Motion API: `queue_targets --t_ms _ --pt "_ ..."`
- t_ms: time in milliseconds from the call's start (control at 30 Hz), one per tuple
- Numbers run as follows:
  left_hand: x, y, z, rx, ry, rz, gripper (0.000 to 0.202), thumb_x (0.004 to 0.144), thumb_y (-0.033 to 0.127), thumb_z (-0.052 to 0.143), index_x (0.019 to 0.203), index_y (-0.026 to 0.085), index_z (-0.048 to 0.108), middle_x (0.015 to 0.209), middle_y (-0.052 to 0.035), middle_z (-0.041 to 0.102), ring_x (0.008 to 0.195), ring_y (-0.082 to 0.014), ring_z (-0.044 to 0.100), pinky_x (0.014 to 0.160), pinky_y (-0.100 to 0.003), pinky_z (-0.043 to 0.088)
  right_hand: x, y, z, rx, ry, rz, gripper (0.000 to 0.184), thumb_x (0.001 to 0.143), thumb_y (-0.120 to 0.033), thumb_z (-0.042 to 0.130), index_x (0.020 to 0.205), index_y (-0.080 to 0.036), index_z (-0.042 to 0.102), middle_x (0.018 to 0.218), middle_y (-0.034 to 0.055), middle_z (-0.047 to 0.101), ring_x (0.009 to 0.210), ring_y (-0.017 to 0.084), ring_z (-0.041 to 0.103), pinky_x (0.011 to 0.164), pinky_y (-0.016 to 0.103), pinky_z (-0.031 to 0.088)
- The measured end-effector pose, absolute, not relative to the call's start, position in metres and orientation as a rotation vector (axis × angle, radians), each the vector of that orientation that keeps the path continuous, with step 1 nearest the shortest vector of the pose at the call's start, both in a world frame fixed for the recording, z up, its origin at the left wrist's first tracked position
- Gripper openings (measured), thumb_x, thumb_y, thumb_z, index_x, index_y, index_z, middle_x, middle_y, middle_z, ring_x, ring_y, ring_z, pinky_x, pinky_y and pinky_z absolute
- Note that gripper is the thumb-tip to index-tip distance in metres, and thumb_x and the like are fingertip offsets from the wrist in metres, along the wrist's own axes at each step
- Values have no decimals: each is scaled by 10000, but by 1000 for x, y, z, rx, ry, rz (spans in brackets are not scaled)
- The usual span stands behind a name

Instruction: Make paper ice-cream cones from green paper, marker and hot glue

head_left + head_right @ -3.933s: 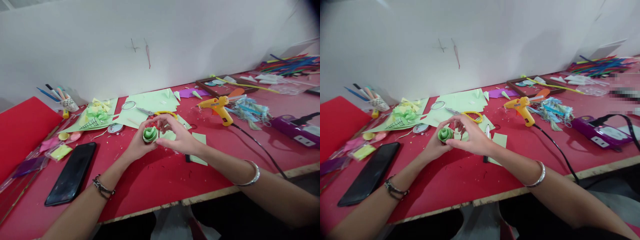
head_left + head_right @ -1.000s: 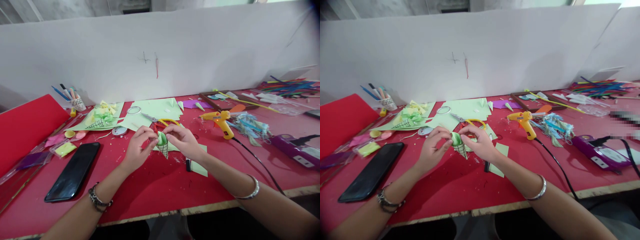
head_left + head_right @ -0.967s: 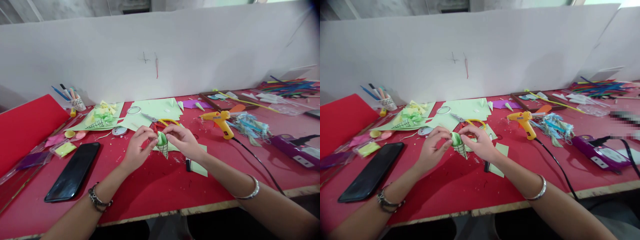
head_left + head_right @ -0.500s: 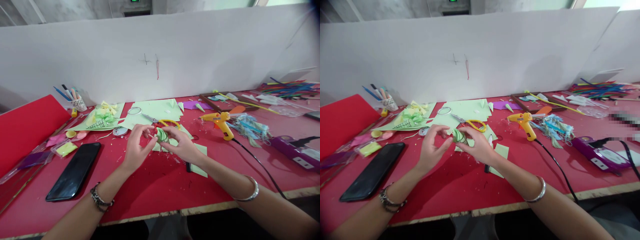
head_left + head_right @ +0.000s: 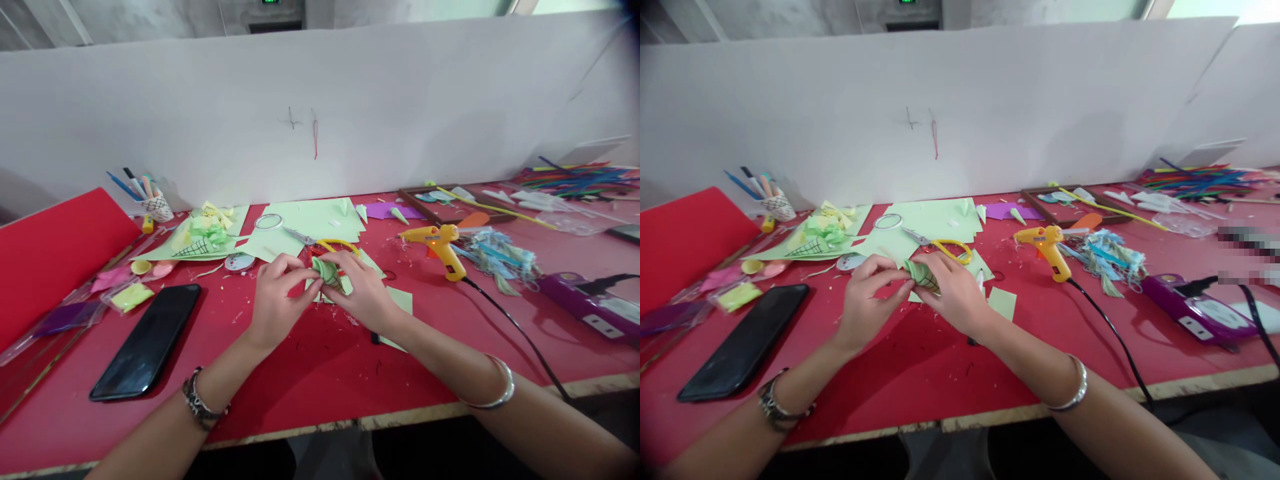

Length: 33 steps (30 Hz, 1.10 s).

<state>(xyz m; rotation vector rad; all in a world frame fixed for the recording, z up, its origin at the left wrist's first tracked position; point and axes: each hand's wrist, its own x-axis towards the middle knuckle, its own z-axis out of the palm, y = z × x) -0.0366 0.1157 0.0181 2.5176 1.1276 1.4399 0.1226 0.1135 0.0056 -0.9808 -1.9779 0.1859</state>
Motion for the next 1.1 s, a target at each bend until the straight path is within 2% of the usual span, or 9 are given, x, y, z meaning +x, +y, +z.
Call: queue_targets --t_ms 167,300,433,800,1100 --pt "-36 113 19 2527 1163 1430 70 779 212 545 760 185 607 689 12 544 672 -113 517 645 -276 365 123 111 9 -924 -1953 247 331 728 -229 546 1047 -226 459 1006 64 566 952 206 531 780 361 448" --pt "-40 113 19 2766 1199 1419 75 781 228 545 732 193 590 666 19 557 659 -116 519 650 -292 323 123 108 15 -850 -1891 354 243 776 -168 453 1011 -221 484 977 49 572 933 166 525 801 335 432" --pt "-39 113 18 2906 1204 1401 99 789 226 530 705 193 571 654 22 556 634 -110 507 647 -293 308 122 109 15 -880 -1798 369 156 776 -240 505 930 -223 526 887 28 589 864 153 537 758 315 443" --pt "-37 111 21 2558 1179 1273 101 783 212 533 690 188 562 631 40 511 621 -95 472 638 -264 323 121 115 6 -862 -1681 703 166 755 -281 557 903 -205 547 894 34 603 859 139 576 795 315 475" --pt "-34 112 21 2464 1152 1274 118 741 145 545 626 172 532 603 35 490 577 -92 447 574 -247 335 122 114 9 -859 -1709 676 131 751 -236 541 876 -200 548 859 26 606 818 129 572 762 304 486"
